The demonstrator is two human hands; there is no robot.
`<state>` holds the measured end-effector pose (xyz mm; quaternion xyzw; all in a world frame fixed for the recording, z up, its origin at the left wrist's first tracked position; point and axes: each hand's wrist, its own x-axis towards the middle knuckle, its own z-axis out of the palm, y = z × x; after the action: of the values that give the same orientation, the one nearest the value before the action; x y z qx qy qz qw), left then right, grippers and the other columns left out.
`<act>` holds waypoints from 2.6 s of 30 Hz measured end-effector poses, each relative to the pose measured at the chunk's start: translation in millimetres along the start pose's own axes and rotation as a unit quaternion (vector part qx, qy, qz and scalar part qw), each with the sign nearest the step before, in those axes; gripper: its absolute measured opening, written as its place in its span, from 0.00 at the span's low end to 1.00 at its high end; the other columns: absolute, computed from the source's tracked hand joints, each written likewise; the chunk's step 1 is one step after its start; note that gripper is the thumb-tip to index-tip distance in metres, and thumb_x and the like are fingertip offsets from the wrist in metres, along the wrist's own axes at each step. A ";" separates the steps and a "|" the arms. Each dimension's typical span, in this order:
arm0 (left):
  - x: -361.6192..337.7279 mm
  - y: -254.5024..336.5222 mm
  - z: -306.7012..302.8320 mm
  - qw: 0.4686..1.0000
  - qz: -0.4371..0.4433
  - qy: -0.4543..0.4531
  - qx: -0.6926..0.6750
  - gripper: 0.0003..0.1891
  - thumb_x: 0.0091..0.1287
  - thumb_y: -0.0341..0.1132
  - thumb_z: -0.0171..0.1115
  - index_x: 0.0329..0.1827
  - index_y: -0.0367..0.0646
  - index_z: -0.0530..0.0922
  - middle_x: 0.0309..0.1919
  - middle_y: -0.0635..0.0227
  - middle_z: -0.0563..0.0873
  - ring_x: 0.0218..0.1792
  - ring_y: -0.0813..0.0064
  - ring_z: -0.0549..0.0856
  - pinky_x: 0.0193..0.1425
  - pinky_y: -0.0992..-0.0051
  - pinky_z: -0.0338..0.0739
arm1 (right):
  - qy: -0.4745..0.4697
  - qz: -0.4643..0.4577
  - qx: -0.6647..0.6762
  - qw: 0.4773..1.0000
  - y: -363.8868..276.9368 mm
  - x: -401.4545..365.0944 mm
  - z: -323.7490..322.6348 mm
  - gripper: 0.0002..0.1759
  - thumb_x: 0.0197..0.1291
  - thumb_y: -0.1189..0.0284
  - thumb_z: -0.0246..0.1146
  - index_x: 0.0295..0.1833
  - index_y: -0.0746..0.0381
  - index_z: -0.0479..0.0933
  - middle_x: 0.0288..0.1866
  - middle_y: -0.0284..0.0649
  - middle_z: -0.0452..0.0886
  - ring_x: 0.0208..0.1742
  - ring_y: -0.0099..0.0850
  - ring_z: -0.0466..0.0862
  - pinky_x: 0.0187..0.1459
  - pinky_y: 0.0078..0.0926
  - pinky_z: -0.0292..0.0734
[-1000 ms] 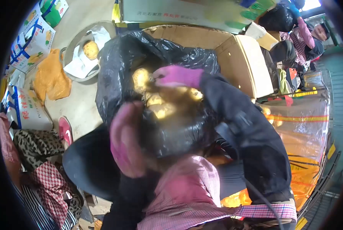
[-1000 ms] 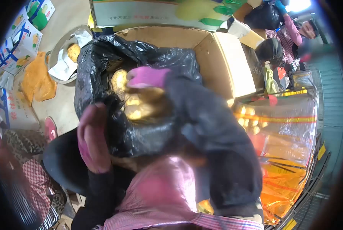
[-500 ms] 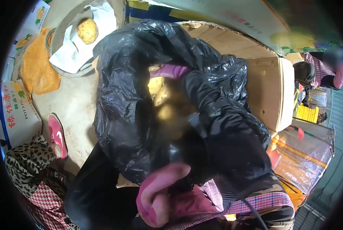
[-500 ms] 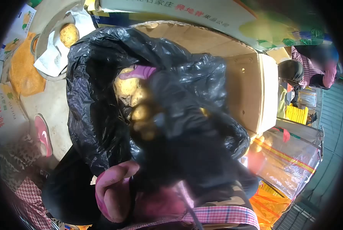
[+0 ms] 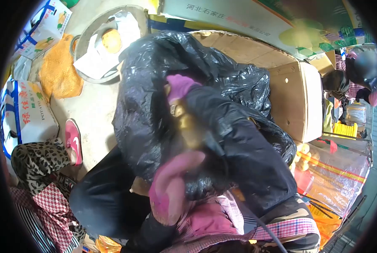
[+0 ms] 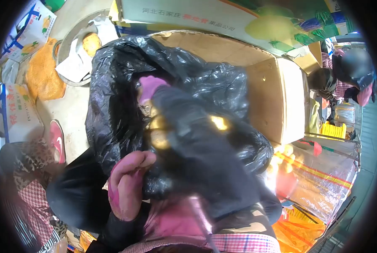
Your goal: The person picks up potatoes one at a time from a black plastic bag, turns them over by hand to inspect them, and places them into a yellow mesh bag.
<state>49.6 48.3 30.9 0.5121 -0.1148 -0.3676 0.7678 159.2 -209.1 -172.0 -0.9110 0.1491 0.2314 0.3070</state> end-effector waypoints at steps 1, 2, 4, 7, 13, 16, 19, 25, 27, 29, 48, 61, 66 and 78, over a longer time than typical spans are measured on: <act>-0.6 2.1 -1.4 1.000 -0.006 0.001 0.010 0.21 0.72 0.35 0.49 0.62 0.30 0.70 0.56 0.45 0.79 0.59 0.54 0.79 0.68 0.58 0.70 | 0.002 -0.006 0.047 0.999 10.7 -8.9 -4.8 0.42 0.37 0.60 0.78 0.59 0.64 0.72 0.52 0.54 0.80 0.55 0.46 0.81 0.55 0.38 0.77; -0.1 4.3 -0.9 1.000 -0.011 0.002 0.018 0.21 0.72 0.36 0.49 0.62 0.30 0.70 0.57 0.46 0.79 0.59 0.55 0.79 0.68 0.59 0.70 | 0.005 -0.010 0.092 0.996 21.3 -22.4 -13.5 0.44 0.38 0.59 0.79 0.61 0.65 0.70 0.52 0.54 0.80 0.54 0.44 0.81 0.55 0.37 0.76; -0.9 8.3 0.5 0.998 -0.022 0.014 0.061 0.21 0.72 0.37 0.50 0.62 0.31 0.71 0.57 0.49 0.79 0.59 0.57 0.79 0.69 0.61 0.70 | 0.022 -0.048 0.182 0.982 15.9 -82.9 -45.3 0.47 0.39 0.58 0.80 0.62 0.70 0.67 0.57 0.51 0.76 0.57 0.38 0.78 0.58 0.33 0.74; -5.1 13.6 1.9 0.990 -0.038 0.005 0.136 0.24 0.73 0.43 0.52 0.64 0.32 0.69 0.61 0.56 0.76 0.63 0.64 0.76 0.69 0.67 0.68 | 0.076 -0.095 0.238 0.964 -4.3 -195.3 -86.2 0.52 0.40 0.57 0.80 0.68 0.67 0.63 0.62 0.46 0.70 0.65 0.35 0.71 0.64 0.32 0.69; -23.6 1.2 33.9 0.989 0.069 -0.111 0.075 0.34 0.65 0.37 0.63 0.72 0.34 0.60 0.71 0.56 0.66 0.70 0.66 0.68 0.72 0.69 0.63 | 0.273 -0.035 0.387 0.880 -71.8 -397.7 -65.5 0.60 0.35 0.50 0.82 0.70 0.69 0.61 0.65 0.43 0.68 0.68 0.33 0.69 0.68 0.31 0.63; -41.6 -17.9 60.7 0.969 0.119 -0.128 0.177 0.39 0.60 0.33 0.68 0.74 0.35 0.59 0.70 0.56 0.67 0.68 0.64 0.71 0.67 0.68 0.69 | 0.398 -0.017 0.413 0.819 -92.7 -437.0 1.0 0.60 0.35 0.51 0.83 0.70 0.69 0.61 0.65 0.45 0.68 0.67 0.33 0.69 0.67 0.31 0.66; -60.4 -8.7 91.7 0.947 0.126 -0.198 0.219 0.34 0.63 0.35 0.64 0.71 0.35 0.63 0.65 0.56 0.74 0.62 0.66 0.76 0.64 0.69 0.72 | 0.518 -0.015 0.111 0.848 -104.9 -459.9 53.5 0.56 0.39 0.55 0.81 0.70 0.69 0.60 0.66 0.47 0.67 0.66 0.36 0.71 0.66 0.33 0.67; -54.4 -45.4 71.3 0.830 0.276 -0.263 0.408 0.26 0.68 0.43 0.60 0.64 0.37 0.72 0.55 0.55 0.82 0.53 0.68 0.83 0.59 0.73 0.77 | 0.429 0.001 0.686 0.587 -139.5 -507.6 74.8 0.51 0.45 0.60 0.76 0.71 0.68 0.57 0.66 0.48 0.68 0.65 0.39 0.73 0.66 0.36 0.70; -61.2 -53.1 71.3 0.934 0.106 -0.260 0.223 0.26 0.65 0.40 0.63 0.63 0.35 0.72 0.55 0.55 0.81 0.56 0.62 0.80 0.62 0.70 0.75 | 0.414 -0.027 0.749 0.516 -140.3 -515.9 73.4 0.48 0.48 0.64 0.73 0.71 0.66 0.56 0.66 0.48 0.67 0.65 0.40 0.72 0.66 0.38 0.70; -69.0 -55.4 77.4 0.940 0.104 -0.256 0.201 0.28 0.61 0.37 0.65 0.62 0.34 0.71 0.55 0.55 0.80 0.59 0.58 0.79 0.66 0.68 0.73 | 0.430 -0.059 0.744 0.508 -141.9 -521.4 73.9 0.43 0.52 0.71 0.69 0.71 0.62 0.56 0.66 0.49 0.65 0.67 0.41 0.70 0.68 0.40 0.69; -82.6 -31.2 90.8 0.892 0.078 -0.440 0.063 0.41 0.71 0.46 0.57 0.77 0.32 0.47 0.72 0.52 0.63 0.70 0.64 0.67 0.72 0.67 0.63 | 0.280 -0.118 0.868 0.392 -149.5 -532.3 70.5 0.33 0.71 0.55 0.51 0.72 0.65 0.60 0.68 0.49 0.71 0.67 0.37 0.74 0.64 0.34 0.73; -97.5 -50.6 108.1 0.971 0.107 -0.151 0.152 0.26 0.77 0.48 0.42 0.65 0.34 0.68 0.49 0.55 0.82 0.47 0.72 0.82 0.52 0.72 0.79 | 0.515 0.010 0.286 0.808 -131.0 -505.8 95.4 0.53 0.40 0.68 0.75 0.72 0.69 0.56 0.69 0.50 0.64 0.71 0.38 0.66 0.69 0.36 0.63; -100.0 -44.0 101.3 0.966 0.142 -0.136 0.167 0.23 0.75 0.45 0.45 0.61 0.34 0.70 0.48 0.56 0.82 0.46 0.71 0.83 0.52 0.73 0.79 | 0.457 -0.029 0.549 0.699 -141.5 -509.0 92.8 0.50 0.51 0.53 0.69 0.73 0.66 0.56 0.67 0.47 0.67 0.68 0.38 0.69 0.67 0.35 0.66; -101.0 -33.6 107.5 0.940 0.197 -0.201 0.194 0.15 0.69 0.34 0.53 0.53 0.34 0.76 0.47 0.57 0.83 0.45 0.67 0.84 0.53 0.72 0.79 | 0.215 -0.191 0.825 0.487 -104.3 -501.6 116.8 0.41 0.66 0.44 0.52 0.74 0.62 0.58 0.72 0.44 0.65 0.70 0.36 0.68 0.62 0.40 0.70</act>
<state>-95.9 34.8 70.2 0.5340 -0.4340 -0.2751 0.6714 -261.7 9.3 54.4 -0.2687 0.1558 -0.2644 0.9130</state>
